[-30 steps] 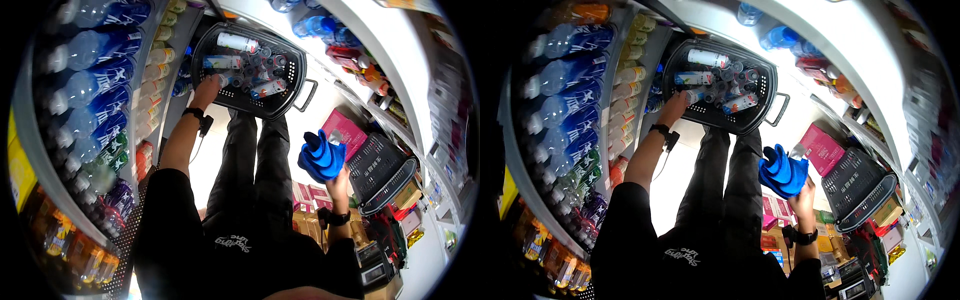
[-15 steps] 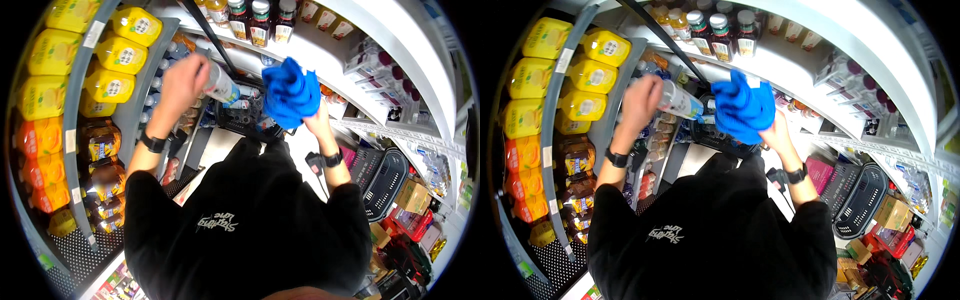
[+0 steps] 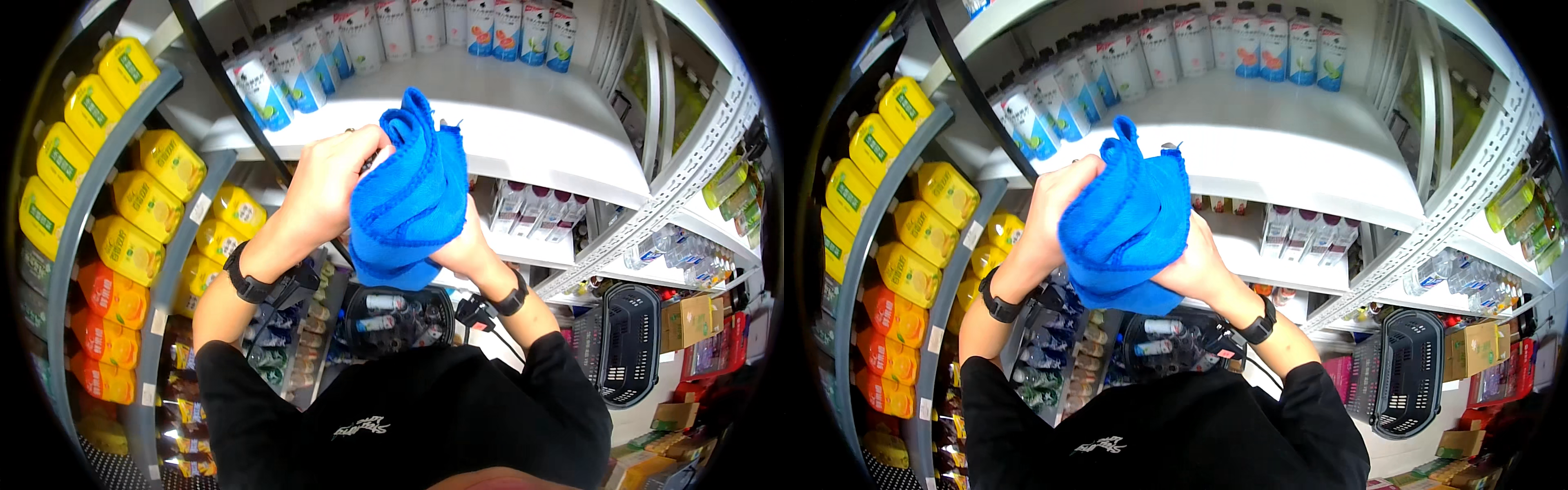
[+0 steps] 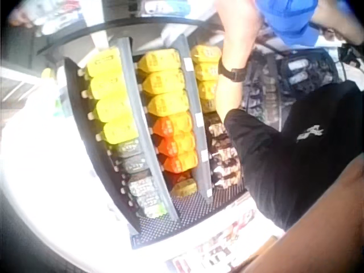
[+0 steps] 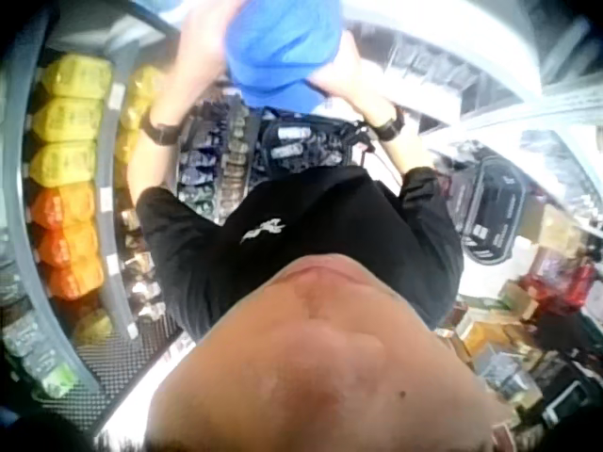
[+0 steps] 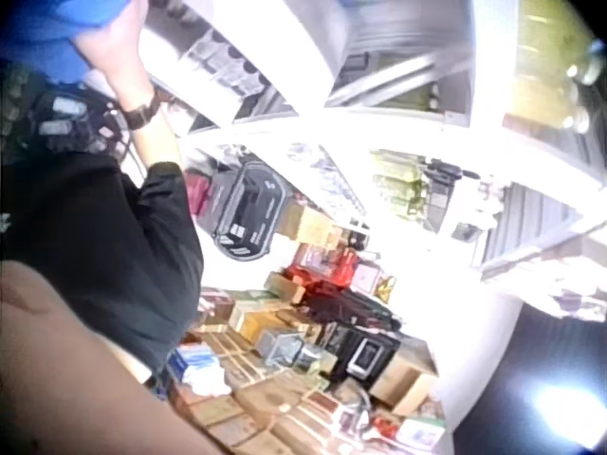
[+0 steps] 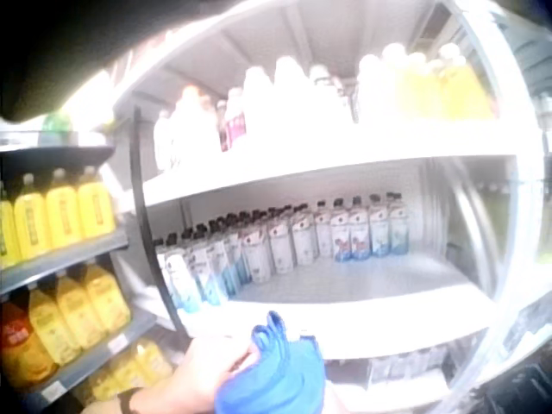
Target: The person takes bottles from a black basket and places them onto a white shelf. They use a blue cloth to wipe the shelf surface between placements. The person repeats this process, moving bottles from the basket to the shelf and wiping the area.
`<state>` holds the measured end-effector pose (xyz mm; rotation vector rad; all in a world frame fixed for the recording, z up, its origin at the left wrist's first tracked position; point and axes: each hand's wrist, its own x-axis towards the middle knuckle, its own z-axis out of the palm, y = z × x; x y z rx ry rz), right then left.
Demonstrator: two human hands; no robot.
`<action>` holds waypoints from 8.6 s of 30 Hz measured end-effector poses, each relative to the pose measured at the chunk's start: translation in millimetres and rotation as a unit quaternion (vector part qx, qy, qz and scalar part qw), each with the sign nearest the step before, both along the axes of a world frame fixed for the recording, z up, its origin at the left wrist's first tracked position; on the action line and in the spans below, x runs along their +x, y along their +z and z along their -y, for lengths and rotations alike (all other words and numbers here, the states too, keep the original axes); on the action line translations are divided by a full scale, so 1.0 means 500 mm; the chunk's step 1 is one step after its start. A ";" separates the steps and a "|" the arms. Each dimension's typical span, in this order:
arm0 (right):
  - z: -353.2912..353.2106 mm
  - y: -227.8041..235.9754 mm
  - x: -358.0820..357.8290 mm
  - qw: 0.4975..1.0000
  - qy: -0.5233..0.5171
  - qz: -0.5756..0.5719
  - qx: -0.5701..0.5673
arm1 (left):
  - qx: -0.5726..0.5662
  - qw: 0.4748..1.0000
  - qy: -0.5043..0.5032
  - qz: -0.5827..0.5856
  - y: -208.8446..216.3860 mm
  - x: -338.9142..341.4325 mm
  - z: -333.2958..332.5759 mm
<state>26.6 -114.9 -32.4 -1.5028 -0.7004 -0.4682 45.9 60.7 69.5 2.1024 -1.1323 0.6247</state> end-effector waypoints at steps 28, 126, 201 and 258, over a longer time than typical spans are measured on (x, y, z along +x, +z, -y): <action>0.213 -0.101 -0.058 0.876 -0.348 0.220 -0.252 | -0.078 0.993 -0.085 0.003 0.096 0.122 0.053; 0.818 0.271 0.639 0.804 -0.394 0.029 -0.444 | -0.104 0.967 0.186 -0.138 -0.203 0.396 0.003; 0.388 -0.960 -0.651 0.679 -0.213 -0.676 -0.193 | 0.400 0.766 0.136 -0.485 -1.815 -0.086 0.201; -0.024 -0.059 -0.100 0.990 -0.118 -0.009 -0.071 | -0.053 0.987 -0.152 -0.013 -0.092 0.001 -0.011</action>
